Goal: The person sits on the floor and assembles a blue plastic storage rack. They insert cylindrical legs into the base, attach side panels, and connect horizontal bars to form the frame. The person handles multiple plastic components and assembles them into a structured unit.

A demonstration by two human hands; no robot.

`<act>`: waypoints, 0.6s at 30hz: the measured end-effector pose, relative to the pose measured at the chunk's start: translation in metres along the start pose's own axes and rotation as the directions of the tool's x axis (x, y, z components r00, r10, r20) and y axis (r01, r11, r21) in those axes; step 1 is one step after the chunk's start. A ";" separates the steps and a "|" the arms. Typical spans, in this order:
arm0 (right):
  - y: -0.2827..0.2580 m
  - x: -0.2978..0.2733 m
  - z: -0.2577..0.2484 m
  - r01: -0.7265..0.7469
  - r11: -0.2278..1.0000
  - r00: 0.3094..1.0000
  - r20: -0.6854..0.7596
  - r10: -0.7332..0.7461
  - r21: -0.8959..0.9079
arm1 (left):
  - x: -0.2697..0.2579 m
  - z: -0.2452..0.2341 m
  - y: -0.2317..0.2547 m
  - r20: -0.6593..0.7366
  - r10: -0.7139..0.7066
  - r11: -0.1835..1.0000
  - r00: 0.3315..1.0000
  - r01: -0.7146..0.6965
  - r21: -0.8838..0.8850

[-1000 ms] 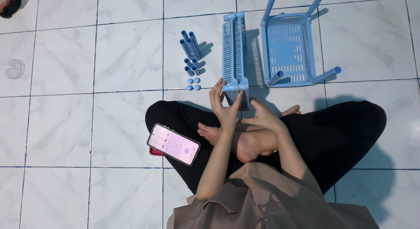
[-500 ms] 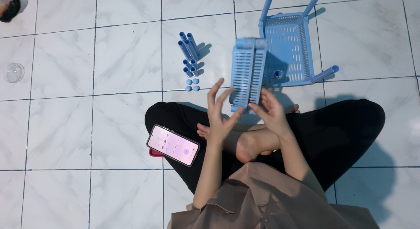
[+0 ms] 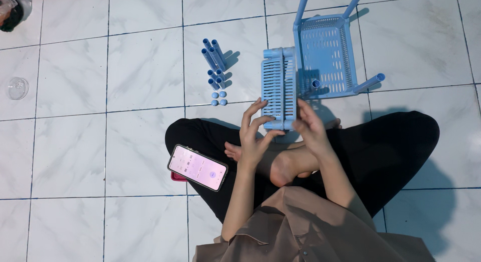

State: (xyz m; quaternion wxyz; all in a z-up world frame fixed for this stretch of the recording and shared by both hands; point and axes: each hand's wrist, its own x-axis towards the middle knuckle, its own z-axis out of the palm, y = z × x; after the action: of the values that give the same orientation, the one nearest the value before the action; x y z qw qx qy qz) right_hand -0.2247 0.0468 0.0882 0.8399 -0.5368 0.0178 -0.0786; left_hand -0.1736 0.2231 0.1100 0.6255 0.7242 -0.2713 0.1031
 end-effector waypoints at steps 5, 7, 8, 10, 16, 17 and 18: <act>-0.009 -0.015 0.020 0.234 0.916 0.970 0.017 -0.242 -0.325 | 0.001 -0.003 -0.002 -0.014 0.009 0.994 1.000 -0.008 0.109; -0.018 -0.016 0.023 0.284 0.735 0.950 0.074 -0.305 -0.615 | 0.000 -0.004 -0.003 -0.018 0.037 0.985 0.999 -0.033 0.171; -0.023 -0.018 0.024 0.297 0.610 0.939 0.109 -0.325 -0.735 | -0.002 -0.004 -0.002 -0.023 0.057 0.977 0.998 -0.051 0.205; -0.032 -0.019 0.029 0.286 0.613 0.946 0.116 -0.302 -0.736 | -0.003 -0.003 -0.001 -0.032 0.088 0.962 0.996 -0.077 0.261; -0.059 -0.016 0.047 0.245 0.405 0.957 0.152 -0.249 -0.881 | 0.002 -0.009 0.006 -0.019 0.158 0.917 0.987 -0.139 0.375; -0.061 -0.016 0.050 0.219 0.402 0.966 0.139 -0.218 -0.889 | 0.001 -0.010 0.008 -0.004 0.163 0.916 0.987 -0.150 0.371; -0.063 -0.017 0.052 0.201 0.384 0.971 0.131 -0.201 -0.901 | 0.000 -0.011 0.010 0.010 0.169 0.916 0.986 -0.161 0.367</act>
State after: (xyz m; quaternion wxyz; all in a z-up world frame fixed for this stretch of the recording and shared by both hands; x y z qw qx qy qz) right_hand -0.2424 0.0700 0.1660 0.3986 -0.9035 -0.0078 -0.1571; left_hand -0.1770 0.2328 0.1206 0.4714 0.8015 -0.3007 0.2120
